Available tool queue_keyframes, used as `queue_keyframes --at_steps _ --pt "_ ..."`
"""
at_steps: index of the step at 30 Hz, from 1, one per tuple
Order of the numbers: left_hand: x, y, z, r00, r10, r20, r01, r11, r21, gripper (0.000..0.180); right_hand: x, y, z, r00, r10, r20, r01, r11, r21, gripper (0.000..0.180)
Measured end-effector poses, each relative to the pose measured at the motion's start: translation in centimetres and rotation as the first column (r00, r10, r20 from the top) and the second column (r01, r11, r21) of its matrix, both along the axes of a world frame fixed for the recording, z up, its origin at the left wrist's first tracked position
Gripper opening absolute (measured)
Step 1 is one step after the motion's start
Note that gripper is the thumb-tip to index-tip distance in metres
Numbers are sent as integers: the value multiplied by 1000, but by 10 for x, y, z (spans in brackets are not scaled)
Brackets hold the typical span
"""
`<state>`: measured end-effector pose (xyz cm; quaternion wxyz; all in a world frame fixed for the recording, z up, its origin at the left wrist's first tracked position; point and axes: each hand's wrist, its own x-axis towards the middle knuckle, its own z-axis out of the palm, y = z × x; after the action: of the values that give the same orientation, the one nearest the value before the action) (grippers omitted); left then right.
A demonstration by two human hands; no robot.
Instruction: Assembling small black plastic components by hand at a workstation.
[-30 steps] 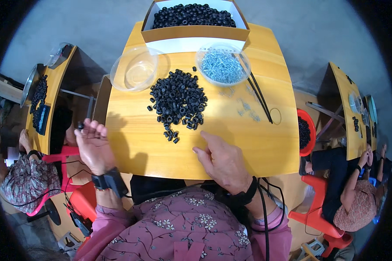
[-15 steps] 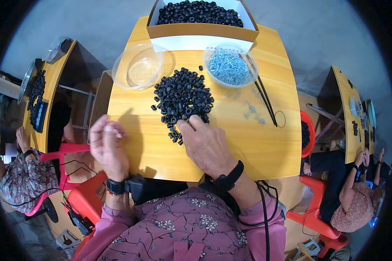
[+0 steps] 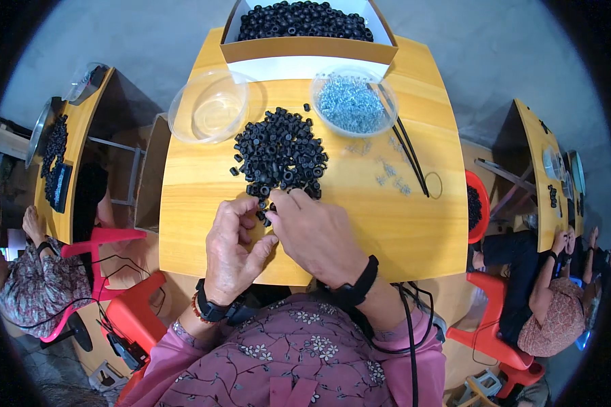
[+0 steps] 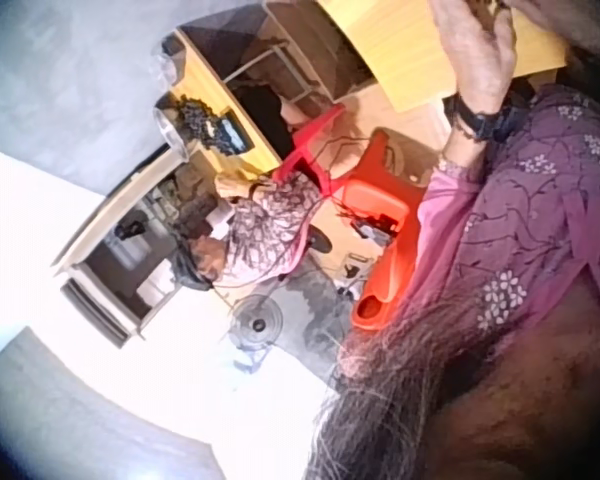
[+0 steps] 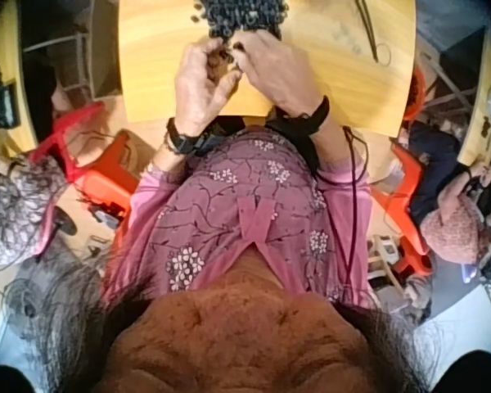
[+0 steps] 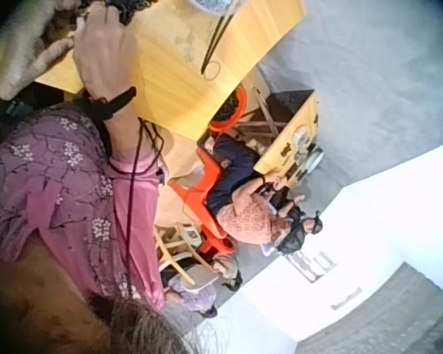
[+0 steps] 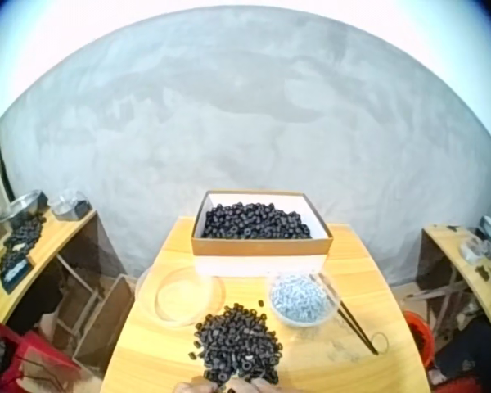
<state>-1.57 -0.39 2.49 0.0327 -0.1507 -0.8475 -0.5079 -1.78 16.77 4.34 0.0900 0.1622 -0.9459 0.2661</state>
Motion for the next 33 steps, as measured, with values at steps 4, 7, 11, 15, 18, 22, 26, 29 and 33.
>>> queue_keyframes --at_steps 4,7,11,15,18,22,26,29,33 --pt "-3 3 -6 997 3 -79 -12 995 -103 52 -2 -1 -8 998 1 67 -2 1000 14 15" --pt "-4 7 -7 994 18 -112 -32 992 -124 50 -2 3 -9 997 -2 78 2 1000 -10 15" --pt "-5 14 -10 984 46 -171 -68 990 -127 46 4 6 -3 995 -43 -85 22 970 -240 18" --pt "-6 19 -15 998 22 64 -36 972 234 38 20 17 -6 993 -84 78 113 842 -528 19" --pt "-7 16 -18 996 -9 86 -22 933 358 34 34 29 -9 957 -74 282 263 637 -725 21" --pt "-1 12 -16 999 -22 35 8 935 355 29 44 43 -4 964 -112 241 249 700 -669 23" --pt "5 16 1 989 -138 -58 149 952 268 29 45 39 3 955 -48 292 250 660 -708 21" --pt "10 26 8 977 -201 -68 212 925 315 31 47 29 -1 916 81 393 321 439 -839 20" --pt "9 26 -4 971 -227 -75 239 906 349 24 49 23 -3 880 171 443 351 395 -849 19"
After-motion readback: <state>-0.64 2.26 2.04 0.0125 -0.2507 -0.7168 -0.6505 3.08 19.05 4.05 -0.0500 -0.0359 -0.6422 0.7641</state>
